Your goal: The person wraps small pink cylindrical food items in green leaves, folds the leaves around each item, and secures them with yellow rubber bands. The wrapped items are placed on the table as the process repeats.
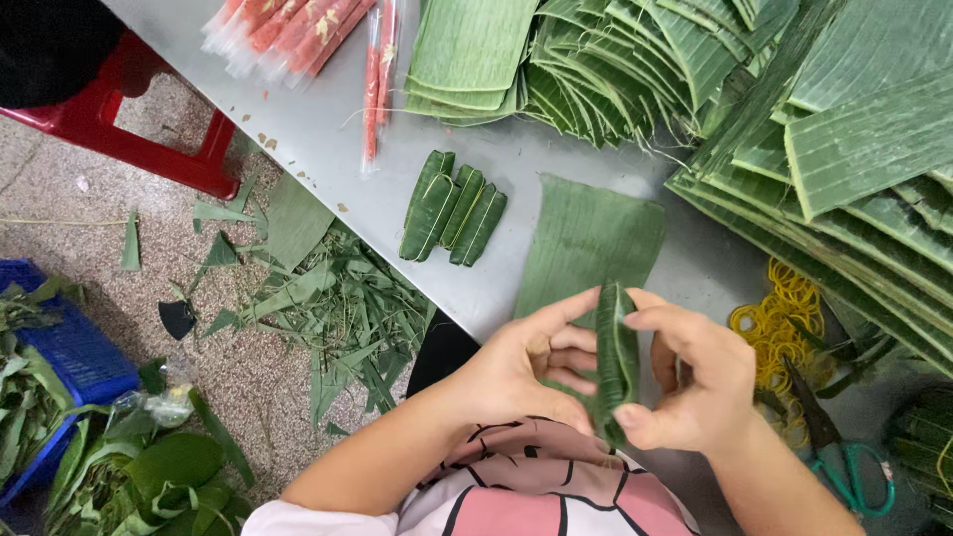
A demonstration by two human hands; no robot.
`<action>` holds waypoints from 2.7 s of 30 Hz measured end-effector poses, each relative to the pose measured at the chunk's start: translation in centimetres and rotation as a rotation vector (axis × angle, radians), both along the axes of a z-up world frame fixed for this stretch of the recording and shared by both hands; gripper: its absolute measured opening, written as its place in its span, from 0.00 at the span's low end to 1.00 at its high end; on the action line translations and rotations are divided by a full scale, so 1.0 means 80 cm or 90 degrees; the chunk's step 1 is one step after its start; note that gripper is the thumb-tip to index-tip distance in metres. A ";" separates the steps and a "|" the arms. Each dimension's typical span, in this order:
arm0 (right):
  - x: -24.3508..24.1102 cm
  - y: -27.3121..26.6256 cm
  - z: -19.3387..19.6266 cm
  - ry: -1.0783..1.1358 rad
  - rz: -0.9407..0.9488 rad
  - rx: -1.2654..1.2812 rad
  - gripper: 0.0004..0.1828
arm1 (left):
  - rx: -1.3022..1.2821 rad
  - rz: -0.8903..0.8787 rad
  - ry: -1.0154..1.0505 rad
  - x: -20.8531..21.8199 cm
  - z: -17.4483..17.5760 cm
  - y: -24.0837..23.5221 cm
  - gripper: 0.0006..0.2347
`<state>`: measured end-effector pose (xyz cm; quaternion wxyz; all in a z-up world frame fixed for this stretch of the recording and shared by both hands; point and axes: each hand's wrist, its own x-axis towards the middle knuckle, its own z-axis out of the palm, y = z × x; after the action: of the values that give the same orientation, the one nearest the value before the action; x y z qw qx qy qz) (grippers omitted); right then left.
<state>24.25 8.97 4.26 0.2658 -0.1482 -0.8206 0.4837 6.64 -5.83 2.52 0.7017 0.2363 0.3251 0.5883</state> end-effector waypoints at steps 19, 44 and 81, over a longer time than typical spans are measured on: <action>-0.025 -0.017 0.014 0.151 0.202 0.236 0.18 | -0.003 -0.038 -0.232 0.016 -0.023 -0.002 0.37; 0.007 -0.008 0.001 -0.249 -0.098 -0.282 0.17 | 0.194 -0.004 0.787 -0.016 0.048 0.006 0.44; 0.126 0.057 -0.047 -0.495 -0.462 0.441 0.05 | 0.100 0.120 0.820 0.015 -0.031 0.029 0.45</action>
<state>34.36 13.54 0.54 0.1278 -0.4873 -0.8636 -0.0196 7.80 -3.54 0.07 0.2927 0.5622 0.6556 0.4104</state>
